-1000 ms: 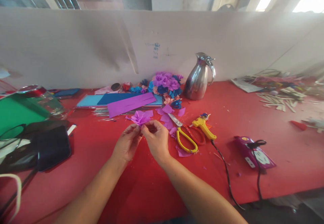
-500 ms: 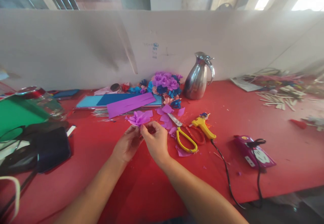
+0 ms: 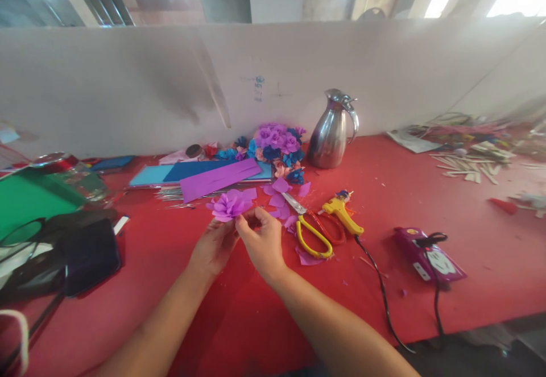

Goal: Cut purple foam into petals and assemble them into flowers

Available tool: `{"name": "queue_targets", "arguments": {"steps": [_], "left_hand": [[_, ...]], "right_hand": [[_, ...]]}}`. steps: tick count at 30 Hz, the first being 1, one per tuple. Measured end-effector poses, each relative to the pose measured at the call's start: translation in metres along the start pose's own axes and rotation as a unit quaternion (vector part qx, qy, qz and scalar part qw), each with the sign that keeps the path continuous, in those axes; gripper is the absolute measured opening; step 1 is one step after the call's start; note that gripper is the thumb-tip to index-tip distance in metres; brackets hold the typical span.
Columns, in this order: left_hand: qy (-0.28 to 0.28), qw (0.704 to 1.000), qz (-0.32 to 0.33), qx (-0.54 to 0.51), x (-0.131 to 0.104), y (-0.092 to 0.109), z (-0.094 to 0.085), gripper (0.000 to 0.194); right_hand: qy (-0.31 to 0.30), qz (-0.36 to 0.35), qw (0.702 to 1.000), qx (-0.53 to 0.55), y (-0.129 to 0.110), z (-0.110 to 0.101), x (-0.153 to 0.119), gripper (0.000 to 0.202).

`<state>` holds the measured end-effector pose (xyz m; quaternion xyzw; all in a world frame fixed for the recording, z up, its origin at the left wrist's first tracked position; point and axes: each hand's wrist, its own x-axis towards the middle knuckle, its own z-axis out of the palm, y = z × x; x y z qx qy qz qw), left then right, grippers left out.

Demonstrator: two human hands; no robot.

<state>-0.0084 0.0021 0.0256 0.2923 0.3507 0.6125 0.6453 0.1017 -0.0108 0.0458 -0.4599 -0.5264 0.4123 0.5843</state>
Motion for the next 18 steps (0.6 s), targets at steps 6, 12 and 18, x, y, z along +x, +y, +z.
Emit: {"name": "queue_targets", "arguments": {"steps": [6,12,18], "left_hand": [[0.036,0.998,0.054,0.010,0.001,0.002,0.001,0.018],[0.024,0.998,0.050,-0.035,-0.001,0.008,0.000,0.022],[0.036,0.993,-0.038,-0.105,-0.001,0.008,-0.010,0.025]], "right_hand": [[-0.022,-0.030,0.999,0.033,-0.001,-0.005,-0.004,0.021],[-0.048,-0.041,0.997,0.055,0.002,-0.006,-0.006,0.015],[-0.062,-0.076,0.994,-0.053,0.009,-0.001,-0.004,0.013]]}}
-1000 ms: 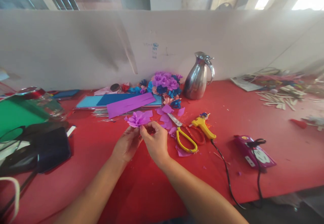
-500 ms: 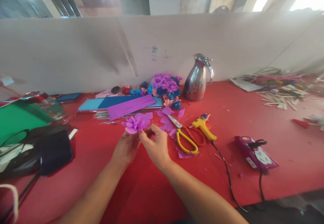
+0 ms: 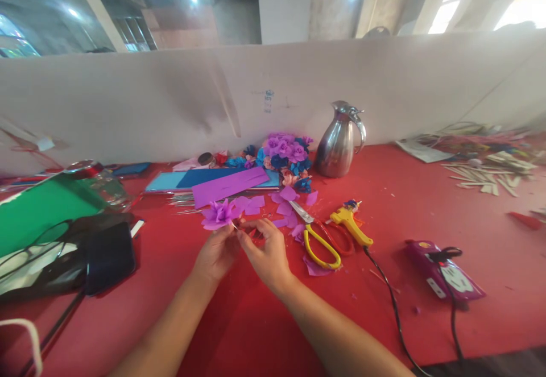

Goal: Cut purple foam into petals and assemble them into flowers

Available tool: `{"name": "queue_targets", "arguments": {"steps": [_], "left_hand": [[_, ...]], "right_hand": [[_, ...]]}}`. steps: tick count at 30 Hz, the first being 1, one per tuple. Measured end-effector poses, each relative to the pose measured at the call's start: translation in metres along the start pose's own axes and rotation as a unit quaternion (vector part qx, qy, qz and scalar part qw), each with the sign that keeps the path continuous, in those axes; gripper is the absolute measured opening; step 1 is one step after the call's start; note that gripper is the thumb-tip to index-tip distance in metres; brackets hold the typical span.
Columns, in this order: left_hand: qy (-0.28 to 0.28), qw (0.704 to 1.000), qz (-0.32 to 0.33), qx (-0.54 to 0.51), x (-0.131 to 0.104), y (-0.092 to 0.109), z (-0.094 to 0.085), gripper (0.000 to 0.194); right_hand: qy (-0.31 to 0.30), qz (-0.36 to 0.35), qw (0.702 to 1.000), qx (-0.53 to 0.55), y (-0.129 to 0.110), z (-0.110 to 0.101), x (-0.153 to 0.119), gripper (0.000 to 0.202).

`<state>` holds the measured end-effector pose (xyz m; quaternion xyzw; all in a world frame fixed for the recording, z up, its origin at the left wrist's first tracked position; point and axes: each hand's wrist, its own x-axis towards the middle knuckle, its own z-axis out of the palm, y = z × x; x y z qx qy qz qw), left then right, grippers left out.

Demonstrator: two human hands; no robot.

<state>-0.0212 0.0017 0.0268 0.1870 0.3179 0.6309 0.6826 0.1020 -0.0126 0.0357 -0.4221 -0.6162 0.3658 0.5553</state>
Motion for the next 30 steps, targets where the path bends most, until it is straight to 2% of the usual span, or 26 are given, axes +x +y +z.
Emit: {"name": "queue_targets", "arguments": {"steps": [4,11,17,24,30], "left_hand": [[-0.010,0.998,-0.049,-0.023,0.003,-0.001,-0.005,0.024],[0.020,1.000,-0.007,-0.006,-0.001,-0.004,0.007,0.021],[0.057,0.998,0.008,0.017,-0.003,-0.004,0.011,0.019],[0.048,0.999,0.005,0.016,-0.002,-0.005,0.008,0.015],[0.053,0.998,0.002,0.034,-0.003,-0.004,0.009,0.017]], "right_hand": [[-0.024,0.022,0.999,-0.009,0.002,0.003,0.001,0.015],[0.018,0.025,0.999,-0.045,0.002,0.001,0.002,0.014],[0.017,0.020,0.998,-0.056,0.004,0.003,0.001,0.015],[0.004,0.068,0.997,0.030,0.006,0.006,0.000,0.020],[-0.001,0.057,0.998,-0.006,0.008,0.009,-0.001,0.019]]}}
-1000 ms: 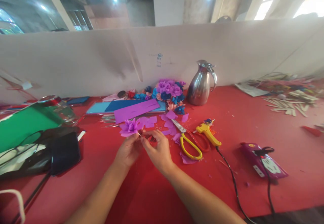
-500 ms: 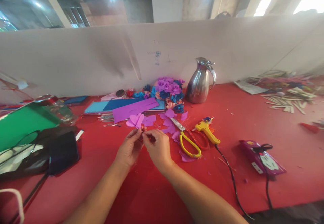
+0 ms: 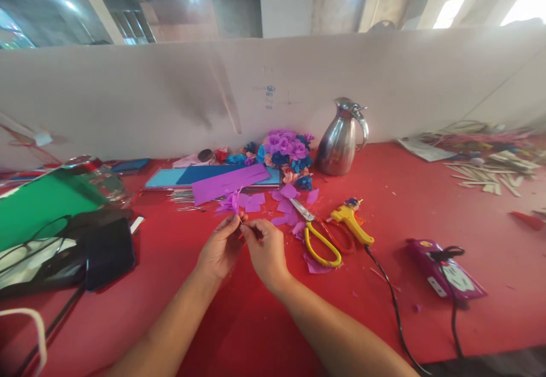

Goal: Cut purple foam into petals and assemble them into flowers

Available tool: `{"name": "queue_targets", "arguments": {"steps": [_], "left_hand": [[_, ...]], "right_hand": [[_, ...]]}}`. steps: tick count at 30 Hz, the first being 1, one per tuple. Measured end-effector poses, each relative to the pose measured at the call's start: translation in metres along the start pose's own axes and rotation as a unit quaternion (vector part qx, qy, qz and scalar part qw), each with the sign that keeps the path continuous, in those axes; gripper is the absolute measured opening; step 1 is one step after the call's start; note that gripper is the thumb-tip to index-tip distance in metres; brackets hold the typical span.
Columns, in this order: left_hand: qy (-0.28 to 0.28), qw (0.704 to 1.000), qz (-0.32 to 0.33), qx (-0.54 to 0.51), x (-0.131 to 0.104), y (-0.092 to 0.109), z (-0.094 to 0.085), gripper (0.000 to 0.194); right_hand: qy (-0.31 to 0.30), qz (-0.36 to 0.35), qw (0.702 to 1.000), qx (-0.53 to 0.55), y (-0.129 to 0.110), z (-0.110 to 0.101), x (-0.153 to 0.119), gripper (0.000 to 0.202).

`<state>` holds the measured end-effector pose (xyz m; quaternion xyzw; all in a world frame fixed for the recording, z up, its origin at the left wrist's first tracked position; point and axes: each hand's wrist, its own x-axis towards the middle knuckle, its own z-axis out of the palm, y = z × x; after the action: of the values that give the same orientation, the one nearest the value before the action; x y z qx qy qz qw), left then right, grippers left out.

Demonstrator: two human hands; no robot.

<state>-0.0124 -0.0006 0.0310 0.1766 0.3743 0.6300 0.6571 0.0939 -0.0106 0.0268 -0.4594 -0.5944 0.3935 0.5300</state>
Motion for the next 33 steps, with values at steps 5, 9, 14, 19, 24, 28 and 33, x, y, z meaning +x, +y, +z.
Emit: {"name": "queue_targets", "arguments": {"steps": [5,9,14,19,24,28,33], "left_hand": [[-0.009,0.998,0.050,0.028,0.001,0.002,-0.001,0.016],[0.005,0.996,0.084,0.018,0.002,0.002,-0.003,0.016],[-0.012,0.988,0.144,0.047,0.002,-0.001,-0.001,0.015],[-0.058,0.972,0.195,0.121,-0.005,0.001,0.000,0.025],[-0.084,0.963,0.205,0.154,-0.008,0.003,0.000,0.023],[-0.082,0.969,0.194,0.127,-0.002,-0.001,-0.002,0.017],[-0.038,0.990,0.135,0.023,0.005,0.000,-0.005,0.013]], "right_hand": [[-0.054,-0.028,0.987,-0.150,-0.009,-0.019,0.005,0.017],[0.009,-0.034,0.955,-0.293,-0.018,-0.075,0.018,0.020],[0.088,0.118,0.817,-0.558,0.005,-0.163,0.026,0.031],[0.024,0.166,0.768,-0.618,0.043,-0.201,0.024,0.037],[0.010,0.189,0.777,-0.600,0.047,-0.196,0.031,0.037],[0.019,0.197,0.767,-0.611,0.040,-0.190,0.035,0.035],[0.001,0.207,0.753,-0.625,0.040,-0.199,0.040,0.021]]}}
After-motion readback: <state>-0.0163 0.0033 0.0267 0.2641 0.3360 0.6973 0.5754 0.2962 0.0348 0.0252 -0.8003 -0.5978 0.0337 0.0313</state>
